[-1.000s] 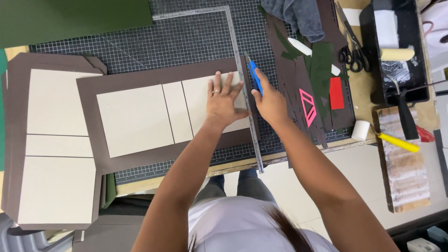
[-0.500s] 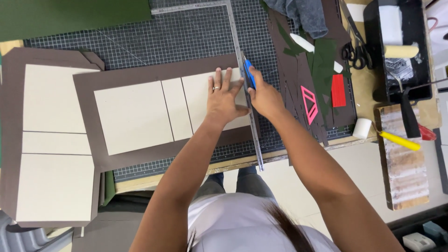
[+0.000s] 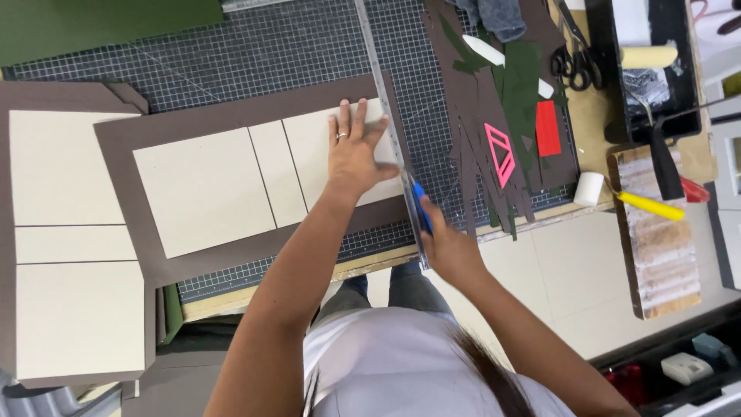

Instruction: Trimming the excess edges of cardboard covers using a utility knife and a metal ruler on a cutting mat.

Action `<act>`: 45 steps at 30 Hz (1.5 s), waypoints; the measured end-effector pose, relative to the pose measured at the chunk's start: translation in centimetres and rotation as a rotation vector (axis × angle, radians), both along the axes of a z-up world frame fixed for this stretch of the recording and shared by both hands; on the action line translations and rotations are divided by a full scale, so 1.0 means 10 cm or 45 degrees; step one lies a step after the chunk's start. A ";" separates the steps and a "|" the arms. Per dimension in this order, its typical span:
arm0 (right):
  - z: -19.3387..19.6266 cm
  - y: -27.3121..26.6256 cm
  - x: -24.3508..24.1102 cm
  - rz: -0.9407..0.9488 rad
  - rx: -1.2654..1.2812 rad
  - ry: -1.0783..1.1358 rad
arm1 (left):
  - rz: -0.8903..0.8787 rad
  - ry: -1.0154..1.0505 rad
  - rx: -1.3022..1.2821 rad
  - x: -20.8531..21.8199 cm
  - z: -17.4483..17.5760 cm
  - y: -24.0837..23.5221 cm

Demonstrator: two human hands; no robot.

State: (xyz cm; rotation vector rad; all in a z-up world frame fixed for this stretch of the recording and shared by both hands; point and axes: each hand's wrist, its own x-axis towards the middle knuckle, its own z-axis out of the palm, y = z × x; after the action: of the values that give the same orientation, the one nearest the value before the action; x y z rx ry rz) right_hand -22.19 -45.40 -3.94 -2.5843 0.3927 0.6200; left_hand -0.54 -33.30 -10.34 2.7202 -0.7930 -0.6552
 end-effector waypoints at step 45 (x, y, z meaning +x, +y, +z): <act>0.05 0.22 -0.35 -0.878 0.610 0.157 | 2.256 -0.041 -1.711 -1.07 0.14 2.53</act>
State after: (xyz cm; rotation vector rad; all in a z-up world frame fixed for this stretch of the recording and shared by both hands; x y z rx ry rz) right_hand -25.73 -43.17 -3.46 -1.7988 0.9823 0.5308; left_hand -11.24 -7.98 -8.89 1.2081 0.9338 0.3171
